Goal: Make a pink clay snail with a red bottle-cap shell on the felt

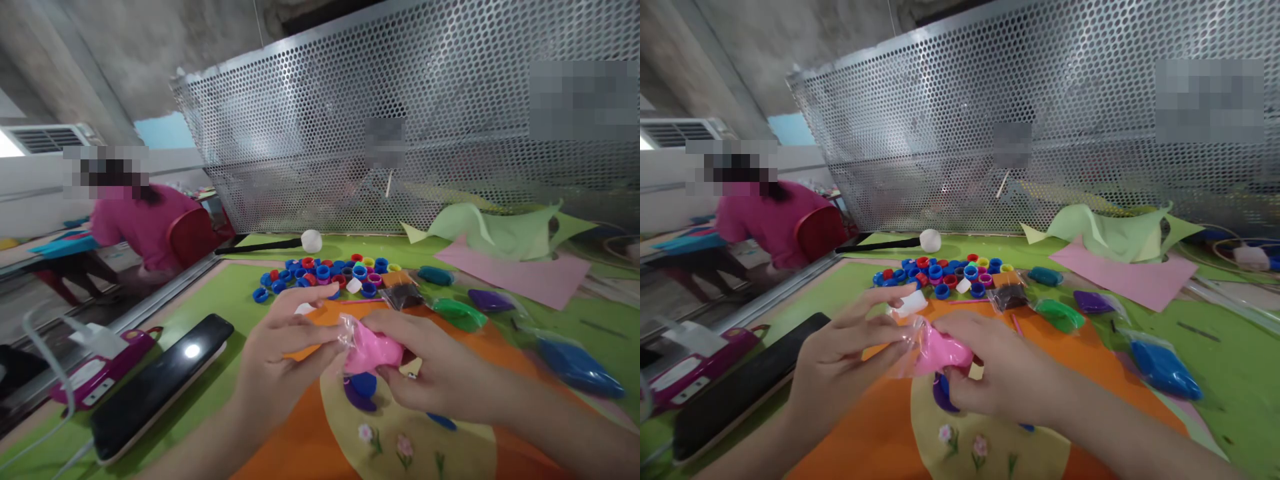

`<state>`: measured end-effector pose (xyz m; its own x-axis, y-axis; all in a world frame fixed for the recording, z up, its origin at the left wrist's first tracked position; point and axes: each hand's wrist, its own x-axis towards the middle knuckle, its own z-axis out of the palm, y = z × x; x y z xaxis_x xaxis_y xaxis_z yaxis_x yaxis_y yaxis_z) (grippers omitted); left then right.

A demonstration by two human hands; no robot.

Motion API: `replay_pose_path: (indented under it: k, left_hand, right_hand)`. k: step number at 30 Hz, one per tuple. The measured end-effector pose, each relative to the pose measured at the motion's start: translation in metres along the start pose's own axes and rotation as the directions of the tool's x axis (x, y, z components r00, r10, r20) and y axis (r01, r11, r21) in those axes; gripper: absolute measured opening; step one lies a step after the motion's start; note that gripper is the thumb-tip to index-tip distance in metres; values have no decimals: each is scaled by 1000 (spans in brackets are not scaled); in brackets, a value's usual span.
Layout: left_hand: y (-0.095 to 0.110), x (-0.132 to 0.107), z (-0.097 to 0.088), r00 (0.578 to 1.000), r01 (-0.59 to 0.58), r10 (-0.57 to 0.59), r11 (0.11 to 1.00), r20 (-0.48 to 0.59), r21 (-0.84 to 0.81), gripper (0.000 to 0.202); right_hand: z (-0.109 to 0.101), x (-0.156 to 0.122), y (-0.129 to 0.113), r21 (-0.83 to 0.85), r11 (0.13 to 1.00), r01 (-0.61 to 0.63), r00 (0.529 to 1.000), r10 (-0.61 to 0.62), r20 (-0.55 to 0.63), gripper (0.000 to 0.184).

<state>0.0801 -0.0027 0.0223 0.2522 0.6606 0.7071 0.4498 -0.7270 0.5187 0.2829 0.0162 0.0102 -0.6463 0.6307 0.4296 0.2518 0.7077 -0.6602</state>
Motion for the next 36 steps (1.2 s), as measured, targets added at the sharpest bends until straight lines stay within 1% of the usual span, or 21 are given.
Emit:
replay_pose_path:
  k: [2, 3, 7, 10, 12, 15, 17, 21, 26, 31, 32, 34, 36]
  left_hand:
    - [0, -1, 1, 1000, 16, -16, 1000, -1, -15, 15]
    - [-1, -1, 2, 1000, 3, -3, 1000, -5, -11, 14]
    - [-1, -1, 2, 993, -116, 116, 991, -3, 73, 14]
    - [-2, -1, 1, 990, -139, 137, 985, 31, 105, 13]
    - [-2, -1, 1, 987, -157, 153, 982, 39, 108, 13]
    - [-3, -3, 2, 982, -190, 187, 975, 33, 115, 15]
    - [-4, -3, 3, 983, -184, 182, 975, 34, 124, 15]
    - [-6, -2, 6, 986, -163, 157, 978, 54, 132, 16]
    - [-11, -1, 7, 976, -201, 191, 975, 103, 96, 15]
    - [-12, -1, 7, 967, -241, 224, 958, 122, 155, 13]
    - [-12, -1, 6, 967, -238, 220, 960, 129, 150, 13]
    - [-10, 2, 2, 975, -191, 174, 975, 137, 118, 14]
    - [-10, 5, -3, 990, -85, 76, 993, 117, 76, 14]
  right_hand:
    - [1, -1, 1, -9, 1000, 6, 1000, -6, 2, 14]
    - [2, -1, 1, -13, 1000, 11, 1000, -11, 6, 16]
    - [3, -2, 3, -2, 1000, 28, 999, -28, 25, 22]
    - [1, -2, 2, 11, 1000, -3, 999, 3, 34, 22]
    - [0, -1, 0, 12, 999, -34, 999, 34, 39, 21]
    - [-1, 0, -2, 7, 998, -62, 997, 61, 52, 13]
    - [-1, 0, -3, 1, 997, -75, 996, 75, 58, 14]
    - [-1, 0, -2, -7, 994, -110, 992, 110, 61, 24]
    - [-1, -1, 1, -14, 991, -135, 989, 136, 65, 27]
    - [0, 1, 1, -15, 990, -141, 987, 142, 74, 26]
    - [0, 1, 0, -12, 990, -140, 987, 141, 78, 25]
    - [-1, 2, -2, -6, 993, -119, 990, 119, 72, 22]
    - [-2, 3, -3, -11, 997, -78, 996, 78, 34, 20]
